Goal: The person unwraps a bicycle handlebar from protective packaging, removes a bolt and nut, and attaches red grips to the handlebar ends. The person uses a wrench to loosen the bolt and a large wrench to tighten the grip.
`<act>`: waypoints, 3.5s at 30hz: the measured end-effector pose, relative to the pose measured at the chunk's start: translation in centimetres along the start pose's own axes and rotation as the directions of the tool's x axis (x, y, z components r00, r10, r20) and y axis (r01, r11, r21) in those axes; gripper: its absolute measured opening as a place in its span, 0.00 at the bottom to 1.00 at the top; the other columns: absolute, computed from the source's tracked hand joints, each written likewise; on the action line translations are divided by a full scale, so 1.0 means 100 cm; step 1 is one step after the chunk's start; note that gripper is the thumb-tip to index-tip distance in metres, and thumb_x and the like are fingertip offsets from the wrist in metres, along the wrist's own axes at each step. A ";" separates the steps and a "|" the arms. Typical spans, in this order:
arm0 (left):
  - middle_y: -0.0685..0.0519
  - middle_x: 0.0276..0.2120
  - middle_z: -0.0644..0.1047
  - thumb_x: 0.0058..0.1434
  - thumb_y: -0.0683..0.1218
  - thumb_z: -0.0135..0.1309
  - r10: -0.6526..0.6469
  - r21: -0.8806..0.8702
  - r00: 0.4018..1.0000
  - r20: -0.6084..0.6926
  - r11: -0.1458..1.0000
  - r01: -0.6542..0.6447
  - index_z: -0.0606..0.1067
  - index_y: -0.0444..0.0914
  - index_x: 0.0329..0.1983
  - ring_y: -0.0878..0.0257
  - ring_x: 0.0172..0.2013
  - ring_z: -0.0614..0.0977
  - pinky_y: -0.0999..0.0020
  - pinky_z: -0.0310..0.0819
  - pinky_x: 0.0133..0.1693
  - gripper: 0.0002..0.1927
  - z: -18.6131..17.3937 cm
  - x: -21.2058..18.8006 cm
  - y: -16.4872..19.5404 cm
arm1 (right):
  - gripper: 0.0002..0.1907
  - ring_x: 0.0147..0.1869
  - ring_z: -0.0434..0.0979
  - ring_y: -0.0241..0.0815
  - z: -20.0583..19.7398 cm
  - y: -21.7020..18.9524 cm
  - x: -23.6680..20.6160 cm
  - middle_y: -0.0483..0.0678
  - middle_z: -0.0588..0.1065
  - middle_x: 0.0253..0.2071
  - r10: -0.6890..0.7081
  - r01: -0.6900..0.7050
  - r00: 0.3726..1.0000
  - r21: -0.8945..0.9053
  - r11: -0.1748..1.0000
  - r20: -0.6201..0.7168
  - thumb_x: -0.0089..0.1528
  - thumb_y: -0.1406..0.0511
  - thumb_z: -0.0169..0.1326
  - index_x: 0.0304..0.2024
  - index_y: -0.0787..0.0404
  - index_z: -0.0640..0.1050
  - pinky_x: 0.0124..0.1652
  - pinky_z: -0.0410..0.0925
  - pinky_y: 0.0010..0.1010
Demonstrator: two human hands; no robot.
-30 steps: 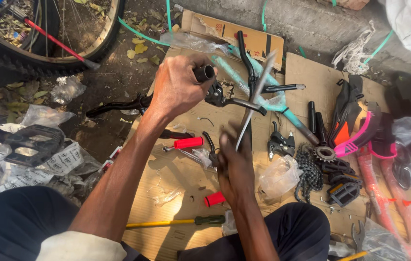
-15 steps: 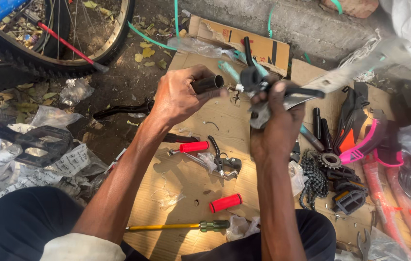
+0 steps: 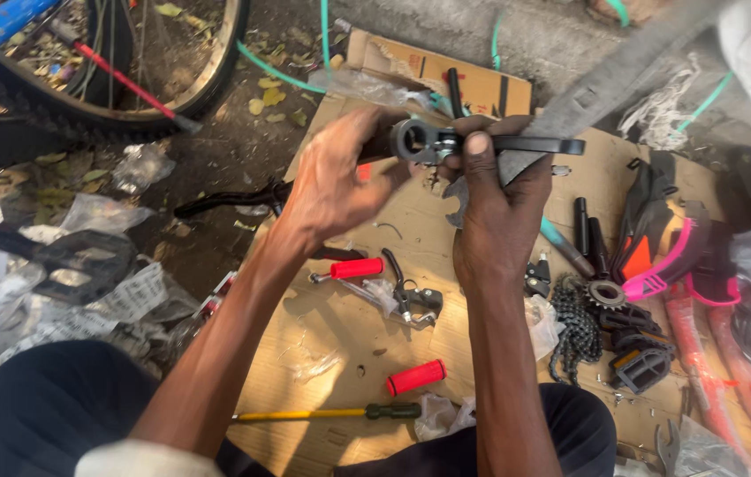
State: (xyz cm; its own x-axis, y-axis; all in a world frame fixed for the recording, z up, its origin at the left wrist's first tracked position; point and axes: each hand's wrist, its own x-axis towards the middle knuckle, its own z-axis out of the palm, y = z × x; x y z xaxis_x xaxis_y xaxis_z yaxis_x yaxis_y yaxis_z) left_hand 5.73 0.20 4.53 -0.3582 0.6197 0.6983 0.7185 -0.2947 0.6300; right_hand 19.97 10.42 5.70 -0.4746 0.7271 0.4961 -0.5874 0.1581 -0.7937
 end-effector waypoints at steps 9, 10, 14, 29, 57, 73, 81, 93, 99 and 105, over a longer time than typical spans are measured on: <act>0.46 0.51 0.82 0.61 0.50 0.68 0.067 -0.055 0.993 0.093 0.997 -0.062 0.74 0.34 0.61 0.58 0.53 0.85 0.63 0.82 0.55 0.28 -0.009 0.003 0.027 | 0.09 0.41 0.77 0.36 -0.006 -0.014 0.014 0.51 0.78 0.45 0.169 -0.164 0.984 -0.093 0.982 0.055 0.69 0.70 0.57 0.49 0.63 0.70 0.40 0.74 0.28; 0.46 0.49 0.82 0.61 0.50 0.68 0.049 -0.049 0.996 0.074 0.998 -0.045 0.74 0.33 0.60 0.58 0.52 0.85 0.64 0.83 0.53 0.28 -0.008 0.005 0.026 | 0.10 0.41 0.77 0.36 -0.007 -0.014 0.015 0.50 0.79 0.44 0.188 -0.182 0.981 -0.103 0.978 0.049 0.68 0.70 0.57 0.49 0.62 0.70 0.39 0.74 0.28; 0.47 0.44 0.83 0.59 0.49 0.70 0.027 -0.039 1.000 -0.004 0.999 -0.027 0.76 0.33 0.58 0.60 0.46 0.87 0.65 0.83 0.50 0.27 -0.001 0.003 0.021 | 0.14 0.33 0.76 0.35 -0.015 -0.014 0.013 0.48 0.77 0.36 0.230 -0.242 0.970 -0.317 0.917 -0.077 0.66 0.69 0.57 0.52 0.61 0.71 0.28 0.68 0.25; 0.48 0.44 0.84 0.59 0.44 0.70 0.040 -0.101 0.995 -0.092 0.994 -0.049 0.77 0.33 0.56 0.62 0.46 0.87 0.67 0.83 0.51 0.24 0.011 0.002 0.012 | 0.25 0.24 0.75 0.36 0.006 -0.082 -0.069 0.55 0.78 0.34 -0.071 -0.028 0.958 -0.339 0.940 -0.276 0.73 0.62 0.45 0.71 0.60 0.61 0.23 0.67 0.25; 0.45 0.44 0.84 0.58 0.40 0.65 0.042 -0.142 0.988 -0.146 0.988 -0.063 0.76 0.31 0.57 0.58 0.46 0.88 0.66 0.82 0.50 0.23 0.014 0.008 -0.001 | 0.17 0.13 0.66 0.33 0.030 -0.081 -0.057 0.46 0.72 0.16 0.442 -0.400 0.888 -0.689 0.605 -0.128 0.69 0.63 0.46 0.58 0.59 0.75 0.14 0.59 0.23; 0.45 0.43 0.84 0.57 0.43 0.68 0.009 -0.069 0.990 -0.144 0.997 -0.019 0.77 0.33 0.55 0.57 0.45 0.88 0.65 0.82 0.48 0.22 0.010 0.008 0.003 | 0.17 0.12 0.64 0.34 0.031 -0.081 -0.032 0.48 0.72 0.16 0.477 -0.434 0.868 -0.680 0.591 -0.140 0.68 0.61 0.46 0.55 0.60 0.77 0.12 0.57 0.26; 0.45 0.42 0.84 0.57 0.44 0.69 -0.011 -0.096 0.989 -0.146 0.995 -0.003 0.78 0.33 0.53 0.58 0.44 0.88 0.65 0.82 0.49 0.22 0.015 0.005 -0.003 | 0.08 0.25 0.71 0.36 0.038 -0.093 -0.036 0.47 0.71 0.27 -0.285 0.162 0.938 -0.476 0.864 -0.197 0.78 0.63 0.45 0.57 0.58 0.69 0.22 0.63 0.26; 0.47 0.41 0.85 0.57 0.43 0.69 -0.046 -0.150 0.988 -0.148 0.988 0.024 0.78 0.35 0.53 0.60 0.43 0.88 0.66 0.81 0.46 0.21 0.011 0.011 -0.005 | 0.11 0.16 0.65 0.32 0.016 -0.090 -0.048 0.46 0.73 0.18 0.309 -0.328 0.939 -0.652 0.684 -0.148 0.69 0.64 0.49 0.51 0.61 0.76 0.16 0.57 0.26; 0.49 0.40 0.85 0.58 0.45 0.69 -0.023 -0.120 0.991 -0.128 0.993 0.008 0.78 0.36 0.55 0.62 0.43 0.88 0.67 0.82 0.47 0.23 0.014 0.012 -0.010 | 0.12 0.22 0.70 0.35 0.043 -0.086 -0.037 0.48 0.73 0.26 -0.350 0.170 0.873 -0.459 0.872 -0.340 0.76 0.62 0.46 0.58 0.60 0.69 0.21 0.63 0.26; 0.49 0.41 0.85 0.58 0.38 0.59 -0.036 -0.086 0.992 -0.121 0.996 0.026 0.79 0.35 0.52 0.63 0.45 0.89 0.69 0.83 0.47 0.17 0.010 0.012 -0.013 | 0.19 0.12 0.64 0.33 0.039 -0.081 -0.043 0.45 0.70 0.13 0.524 -0.429 0.845 -0.727 0.537 -0.112 0.65 0.62 0.50 0.58 0.59 0.77 0.15 0.58 0.28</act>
State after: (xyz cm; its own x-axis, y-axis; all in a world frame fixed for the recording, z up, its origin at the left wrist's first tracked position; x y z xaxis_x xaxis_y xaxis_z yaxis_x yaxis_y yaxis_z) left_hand 4.94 2.04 4.23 -0.4535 0.5374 0.7110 0.6548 -0.3403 0.6749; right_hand 24.20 3.37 11.38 -0.6353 0.7714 -0.0360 0.3647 0.2586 -0.8945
